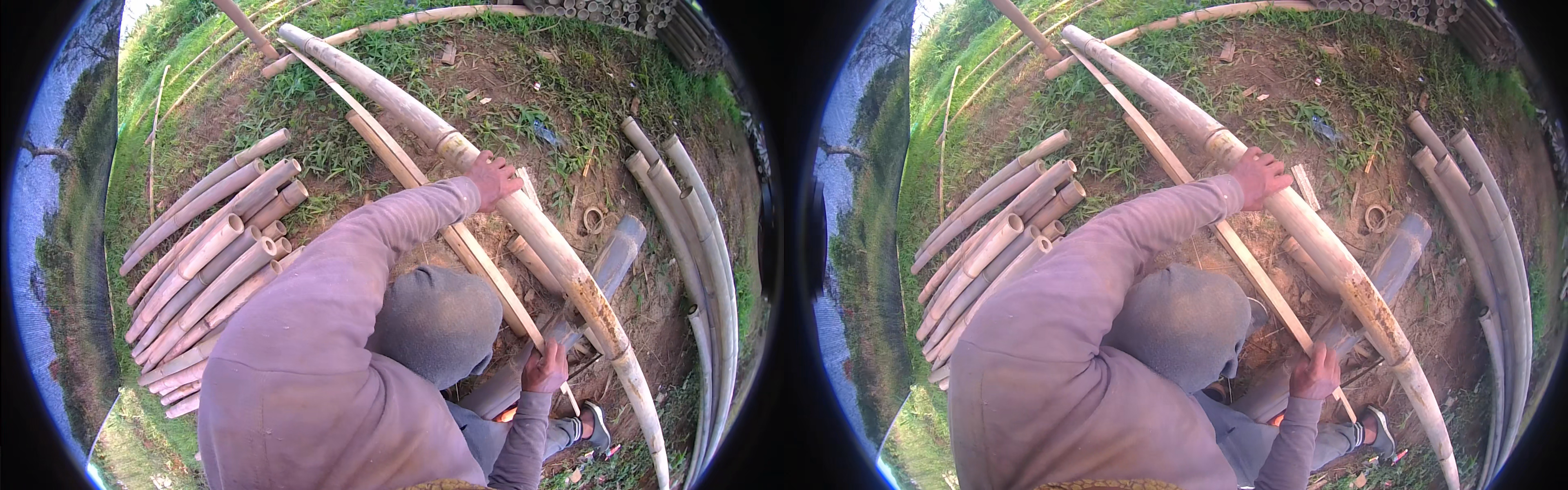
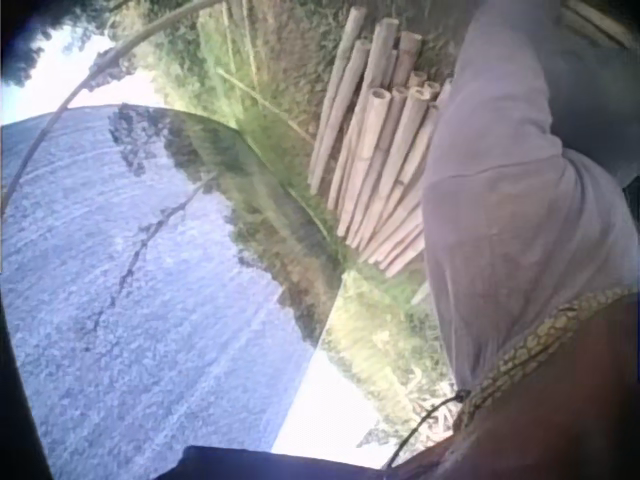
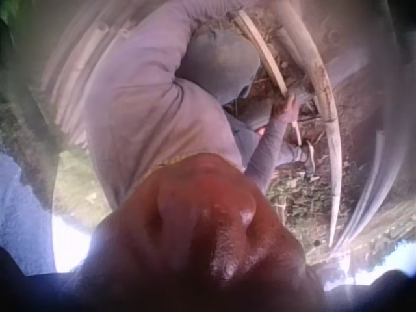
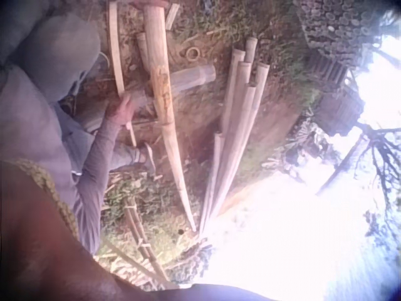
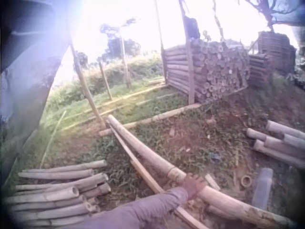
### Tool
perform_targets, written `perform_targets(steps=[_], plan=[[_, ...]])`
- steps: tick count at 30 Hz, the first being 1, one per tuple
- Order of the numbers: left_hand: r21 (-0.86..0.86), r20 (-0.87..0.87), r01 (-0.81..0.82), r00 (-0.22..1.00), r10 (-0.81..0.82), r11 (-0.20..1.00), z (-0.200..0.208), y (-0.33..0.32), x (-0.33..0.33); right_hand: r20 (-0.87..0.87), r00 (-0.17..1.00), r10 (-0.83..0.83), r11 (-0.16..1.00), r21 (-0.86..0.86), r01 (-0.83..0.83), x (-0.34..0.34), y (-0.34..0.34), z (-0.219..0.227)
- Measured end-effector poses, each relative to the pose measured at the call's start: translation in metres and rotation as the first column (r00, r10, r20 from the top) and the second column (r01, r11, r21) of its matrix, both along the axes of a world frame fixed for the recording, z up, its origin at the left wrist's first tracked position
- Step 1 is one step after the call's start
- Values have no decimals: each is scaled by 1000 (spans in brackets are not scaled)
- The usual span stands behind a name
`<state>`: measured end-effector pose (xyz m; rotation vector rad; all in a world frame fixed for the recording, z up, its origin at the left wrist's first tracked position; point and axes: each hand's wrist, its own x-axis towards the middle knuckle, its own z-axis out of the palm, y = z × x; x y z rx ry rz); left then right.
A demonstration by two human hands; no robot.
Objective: The person sits on the ground and uses a hand saw to cut bamboo poles into shorter sections. They repeatedly position bamboo on a support, saw through it, and place the cut pieces aside.
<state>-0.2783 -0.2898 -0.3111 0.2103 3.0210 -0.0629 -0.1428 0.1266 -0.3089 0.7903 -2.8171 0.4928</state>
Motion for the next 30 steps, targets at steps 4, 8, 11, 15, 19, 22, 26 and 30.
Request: perform_targets(steps=[4,8,11,15,19,22,26,30], plan=[[29,-127,2,992,1,1000,-9,-7,-14,48,998,36,999,-42,-34,20,15,21],[11,-132,22,991,-20,1000,-8,-9,-22,67,997,38,996,-77,-33,25,25,7],[-28,-85,25,996,-27,999,-13,-32,-2,41,998,47,997,-71,-44,26,18,21],[-40,-141,-55,989,49,998,3,-43,19,-17,998,61,992,-111,-62,23,12,27],[336,-57,-60,995,84,940,51,-73,78,-86,993,81,984,-153,-93,4,-3,28],[224,2,52,999,-53,973,76,-83,127,-93,991,94,975,-191,-111,-5,-16,29],[188,-171,125,981,-93,974,72,-94,140,-11,998,63,979,-191,-64,-3,-27,22],[222,-296,195,947,-124,955,65,-91,128,-51,996,70,980,-185,-79,-12,-21,27]])
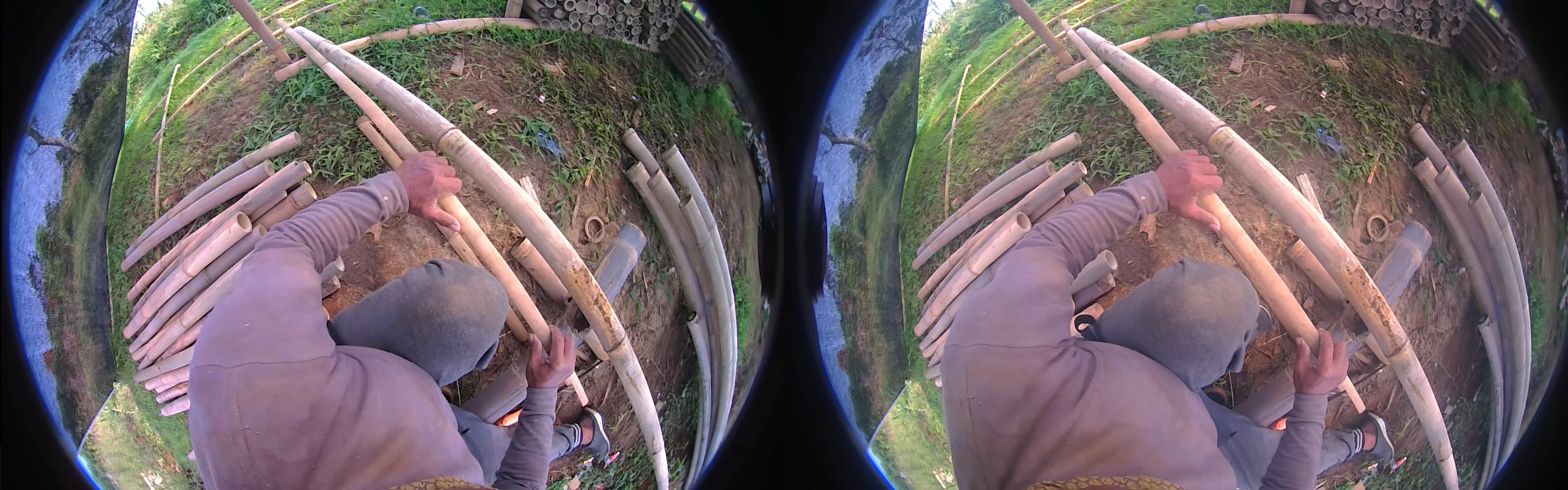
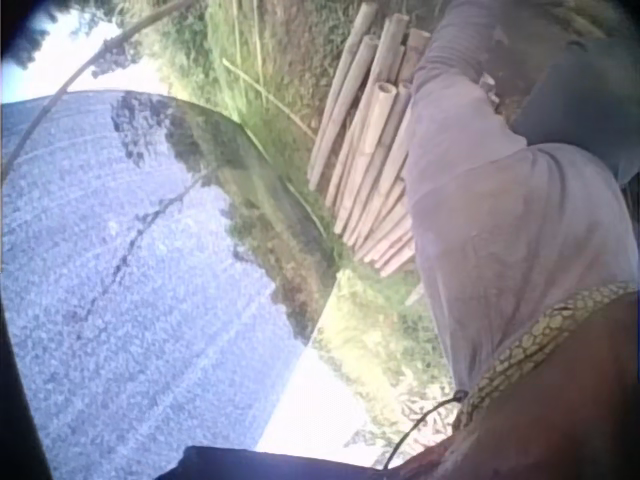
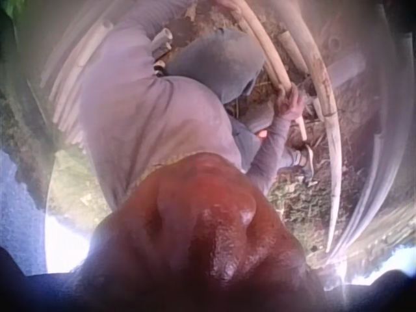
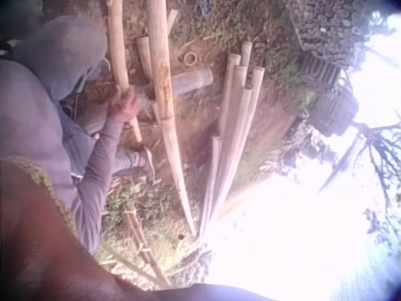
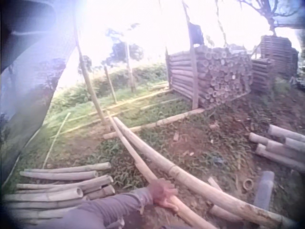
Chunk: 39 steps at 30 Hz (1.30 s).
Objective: The person sits on the ground and uses a hand saw to cut bamboo poles into shorter sections. They repeatedly position bamboo on a support, saw through it, and place the cut pieces aside.
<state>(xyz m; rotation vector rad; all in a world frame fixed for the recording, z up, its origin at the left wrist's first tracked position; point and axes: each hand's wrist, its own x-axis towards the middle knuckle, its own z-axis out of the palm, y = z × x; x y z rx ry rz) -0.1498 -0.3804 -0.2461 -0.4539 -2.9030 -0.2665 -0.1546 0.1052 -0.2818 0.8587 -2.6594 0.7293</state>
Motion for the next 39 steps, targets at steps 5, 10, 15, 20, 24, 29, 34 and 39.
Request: perform_targets(steps=[5,10,15,20,24,29,34,39], plan=[[33,-67,41,997,-38,999,-19,9,-17,19,1000,-10,1000,27,10,-9,12,1],[39,-84,46,996,-43,998,-22,9,-22,19,1000,7,1000,5,-7,-15,9,2],[44,-93,52,994,-48,998,-29,10,-24,25,1000,16,1000,11,-17,-19,11,2],[25,-67,46,997,-44,999,-33,17,-25,15,1000,25,1000,18,-25,-22,17,3],[11,32,10,999,-10,1000,-31,23,-26,19,1000,12,999,46,-13,-23,22,3],[22,19,13,1000,-14,1000,-29,25,-29,21,1000,-7,998,59,6,-26,26,2],[25,-5,14,1000,-14,1000,-30,23,-27,14,1000,9,999,44,-10,-29,24,2],[-2,-25,13,1000,-13,1000,-27,33,-39,21,1000,-6,998,61,5,-31,34,4]])
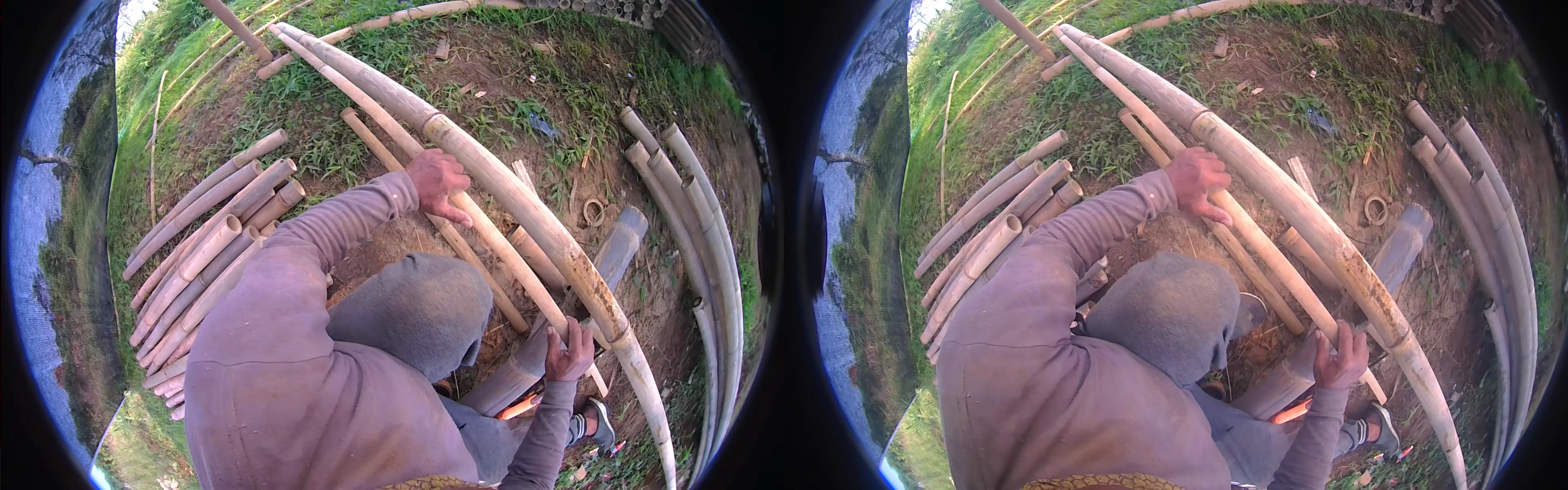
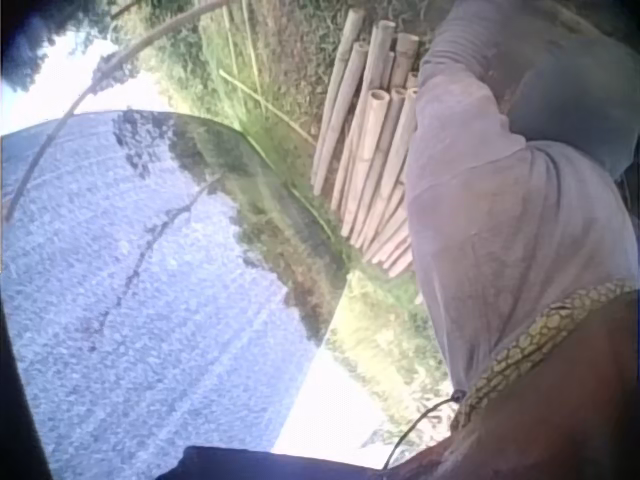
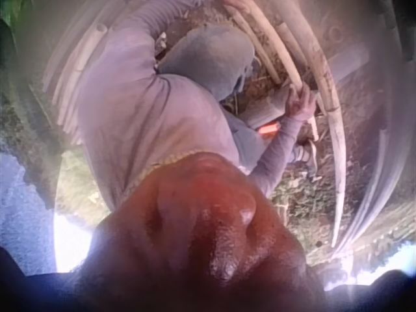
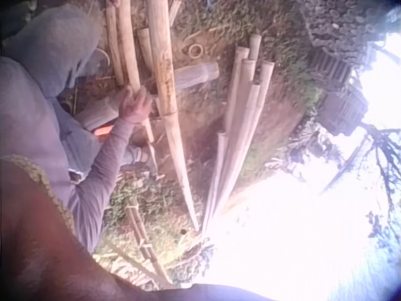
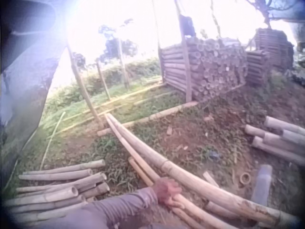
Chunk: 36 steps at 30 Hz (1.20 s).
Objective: The person sits on the ground and uses a hand saw to cut bamboo poles into shorter sections. They repeatedly position bamboo on a support, saw through it, and place the cut pieces aside.
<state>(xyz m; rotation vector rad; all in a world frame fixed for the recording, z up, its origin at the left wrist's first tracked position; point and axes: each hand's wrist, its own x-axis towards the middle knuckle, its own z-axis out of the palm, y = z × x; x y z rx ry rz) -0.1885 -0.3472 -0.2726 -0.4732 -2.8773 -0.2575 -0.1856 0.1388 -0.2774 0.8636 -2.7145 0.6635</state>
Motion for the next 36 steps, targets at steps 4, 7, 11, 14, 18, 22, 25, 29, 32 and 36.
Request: perform_targets(steps=[4,7,11,14,18,22,25,29,32,36], plan=[[87,-128,29,992,-17,996,-5,5,-8,-21,1000,-3,1000,-31,2,-19,-3,11],[90,-51,-98,993,103,991,-19,9,-16,-71,997,33,999,20,-31,-56,5,15],[98,-233,145,965,-119,985,-19,58,-46,-137,988,-74,997,-46,68,-89,13,3],[78,-179,272,950,-255,959,-29,104,-62,-87,988,-131,991,-19,130,-95,17,-7],[1,-184,297,939,-292,955,-42,126,-82,-15,982,-189,982,-22,188,-97,9,-18],[-24,-195,337,922,-335,941,-40,133,-87,-53,968,-244,969,16,245,-91,8,-21],[-57,-168,355,918,-359,933,-36,129,-86,-262,858,-442,897,-145,418,-47,7,-20],[-57,-171,346,921,-350,937,-36,136,-88,145,537,-831,511,-180,840,60,54,-88],[-79,-190,341,917,-350,937,-37,136,-84,422,119,-899,270,317,909,124,78,-100],[-87,-162,312,933,-323,946,-37,138,-91,583,-87,-808,200,409,890,134,93,-101]])
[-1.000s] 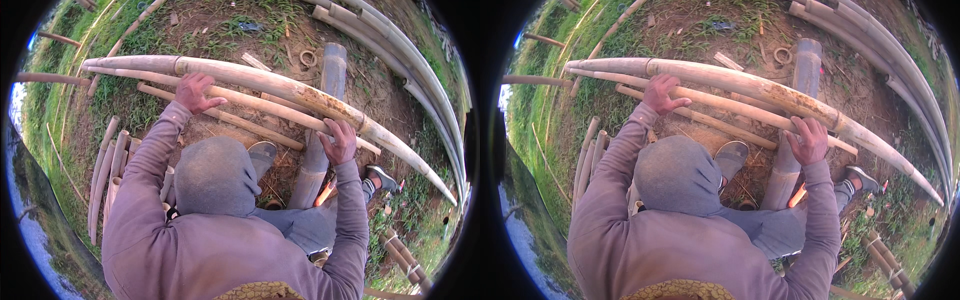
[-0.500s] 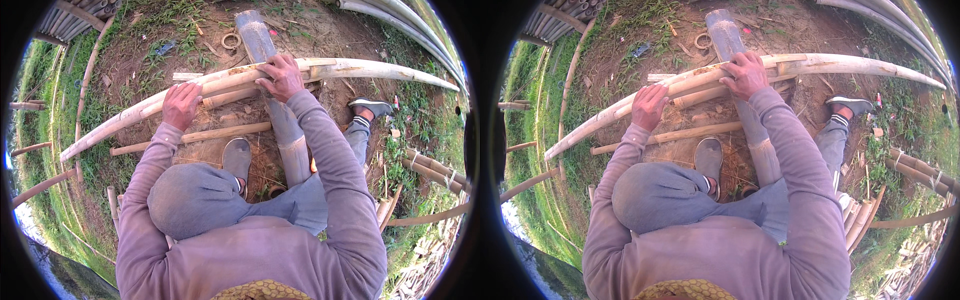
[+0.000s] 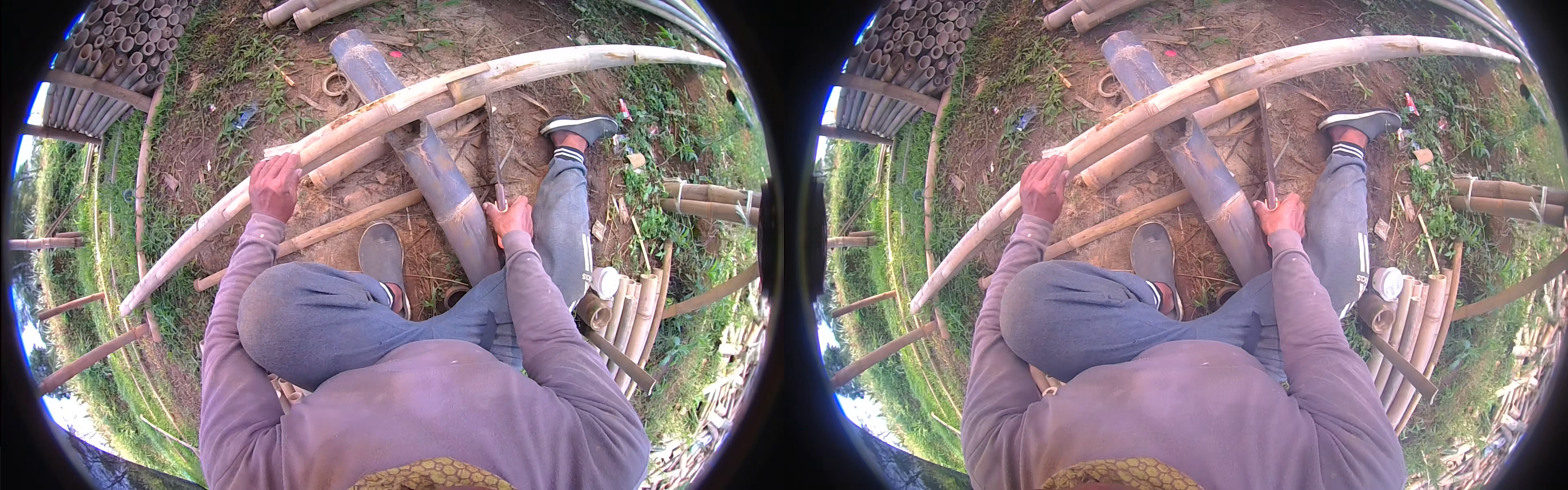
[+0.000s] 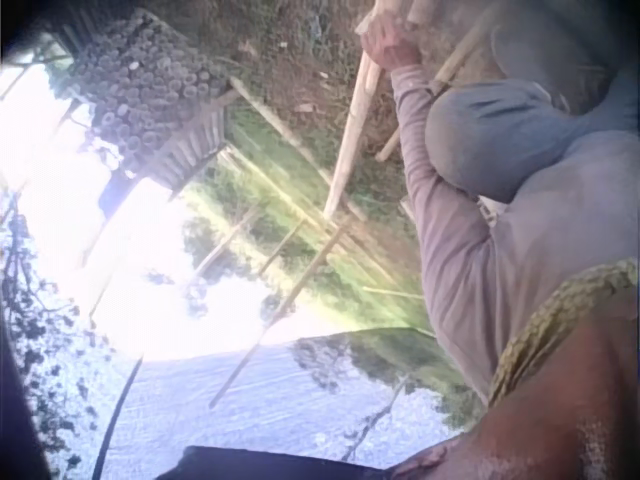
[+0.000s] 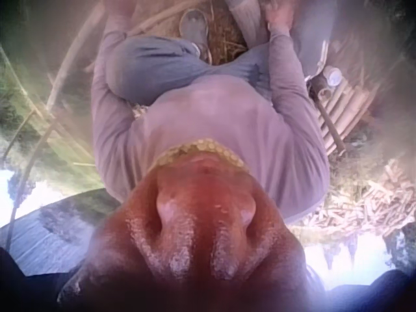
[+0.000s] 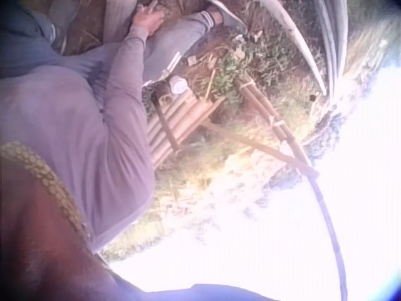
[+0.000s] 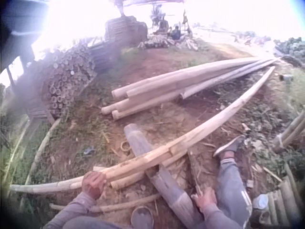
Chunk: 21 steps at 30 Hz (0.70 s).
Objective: The person sits on the ground and uses a hand saw to cut bamboo poles into shorter sections. They repeatedly position bamboo on a support, saw through it, and place the cut pieces aside.
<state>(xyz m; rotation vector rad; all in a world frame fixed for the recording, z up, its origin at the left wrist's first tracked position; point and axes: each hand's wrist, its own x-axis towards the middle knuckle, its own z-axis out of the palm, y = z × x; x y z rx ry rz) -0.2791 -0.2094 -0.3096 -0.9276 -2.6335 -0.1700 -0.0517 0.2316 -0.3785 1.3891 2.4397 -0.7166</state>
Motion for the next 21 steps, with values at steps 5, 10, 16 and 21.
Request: perform_targets(steps=[5,10,16,21], plan=[[-27,41,-24,999,25,999,4,2,3,40,999,35,999,-43,-33,24,-8,2],[-51,43,-36,998,39,998,6,5,3,-264,961,-80,995,-77,61,53,-11,12],[-53,25,-38,999,39,998,-1,-4,4,-754,639,-152,981,-193,6,104,-33,53],[-37,44,-38,998,40,999,6,3,0,-728,610,-313,906,-421,-37,109,-24,80]])
